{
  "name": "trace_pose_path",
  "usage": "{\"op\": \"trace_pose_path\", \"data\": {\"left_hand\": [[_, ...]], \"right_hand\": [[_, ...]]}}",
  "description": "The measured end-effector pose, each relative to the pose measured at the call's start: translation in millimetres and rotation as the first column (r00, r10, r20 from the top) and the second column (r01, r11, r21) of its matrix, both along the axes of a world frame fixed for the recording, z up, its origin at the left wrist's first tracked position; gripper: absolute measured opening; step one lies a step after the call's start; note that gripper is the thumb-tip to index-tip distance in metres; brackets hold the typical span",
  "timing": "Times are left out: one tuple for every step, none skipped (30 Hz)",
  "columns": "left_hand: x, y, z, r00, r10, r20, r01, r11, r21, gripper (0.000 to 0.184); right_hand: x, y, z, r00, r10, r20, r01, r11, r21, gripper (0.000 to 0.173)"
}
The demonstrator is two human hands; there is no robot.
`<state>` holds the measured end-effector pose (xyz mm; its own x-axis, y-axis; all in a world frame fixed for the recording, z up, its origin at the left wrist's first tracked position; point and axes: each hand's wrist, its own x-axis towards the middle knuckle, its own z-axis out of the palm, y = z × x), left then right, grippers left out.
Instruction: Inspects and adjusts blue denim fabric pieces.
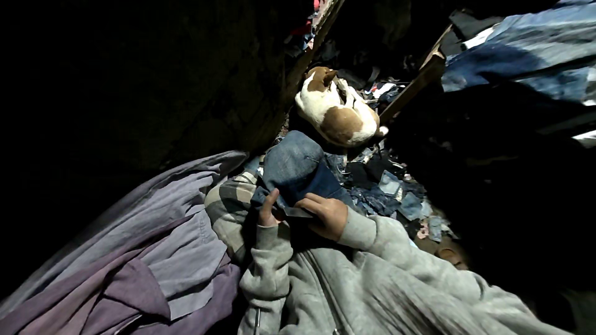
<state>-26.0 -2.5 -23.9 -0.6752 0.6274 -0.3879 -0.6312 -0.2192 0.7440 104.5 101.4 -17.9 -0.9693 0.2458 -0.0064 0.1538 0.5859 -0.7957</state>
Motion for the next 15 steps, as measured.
{"op": "trace_pose_path", "data": {"left_hand": [[0.3,-0.1,-3.1,1.0,0.016,-0.013,-0.017,0.999,-0.034,0.019],[1.7,1.0,-3.5,0.999,0.035,-0.021,-0.036,0.997,-0.075,0.02],[3.4,3.1,-1.9,0.998,0.055,-0.015,-0.056,0.993,-0.107,0.022],[4.2,5.3,-0.8,0.997,0.079,-0.004,-0.079,0.99,-0.114,0.026],[4.6,6.9,0.0,0.995,0.097,0.007,-0.096,0.99,-0.106,0.027],[5.0,8.0,0.3,0.994,0.109,0.014,-0.108,0.99,-0.091,0.027],[5.6,8.6,0.7,0.994,0.112,0.017,-0.11,0.991,-0.073,0.026],[6.5,8.1,1.8,0.995,0.101,0.013,-0.1,0.993,-0.06,0.026],[6.9,5.6,2.4,0.998,0.064,-0.006,-0.064,0.997,-0.046,0.026],[6.2,0.4,1.7,0.999,-0.001,-0.049,-0.001,0.999,-0.036,0.024],[4.0,-7.1,1.0,0.988,-0.093,-0.122,0.087,0.995,-0.053,0.017],[0.2,-15.7,2.1,0.951,-0.206,-0.232,0.18,0.975,-0.128,0.011],[-4.5,-23.3,7.2,0.864,-0.352,-0.36,0.247,0.919,-0.307,0.019],[-7.7,-28.2,13.3,0.736,-0.507,-0.448,0.229,0.81,-0.54,0.037],[-8.8,-31.8,15.5,0.596,-0.625,-0.504,0.123,0.691,-0.712,0.051]], "right_hand": [[0.4,2.9,1.7,0.997,0.041,0.066,-0.039,0.999,-0.031,0.038],[0.7,6.2,2.2,0.992,0.073,0.106,-0.067,0.996,-0.056,0.039],[1.7,9.5,1.5,0.99,0.087,0.109,-0.08,0.994,-0.069,0.039],[3.4,12.5,0.1,0.993,0.085,0.082,-0.079,0.994,-0.077,0.04],[5.1,15.3,-0.9,0.997,0.068,0.048,-0.064,0.994,-0.083,0.04],[6.9,18.1,-1.4,0.999,0.048,0.024,-0.045,0.995,-0.087,0.04],[8.5,20.4,-2.3,1.0,0.027,0.0,-0.027,0.996,-0.087,0.038],[9.9,22.6,-3.0,1.0,0.009,-0.021,-0.011,0.996,-0.085,0.035],[10.8,24.5,-2.1,0.999,-0.011,-0.044,0.007,0.996,-0.092,0.031],[11.6,26.3,-0.3,0.997,-0.039,-0.069,0.032,0.994,-0.101,0.028],[12.2,28.4,1.5,0.993,-0.076,-0.093,0.066,0.992,-0.107,0.025],[12.8,30.9,2.0,0.987,-0.115,-0.116,0.103,0.989,-0.105,0.025],[13.4,33.5,1.3,0.979,-0.15,-0.138,0.138,0.986,-0.097,0.026],[14.1,36.1,0.1,0.972,-0.179,-0.155,0.167,0.982,-0.087,0.027],[14.7,38.5,0.0,0.967,-0.199,-0.161,0.187,0.979,-0.086,0.028]]}}
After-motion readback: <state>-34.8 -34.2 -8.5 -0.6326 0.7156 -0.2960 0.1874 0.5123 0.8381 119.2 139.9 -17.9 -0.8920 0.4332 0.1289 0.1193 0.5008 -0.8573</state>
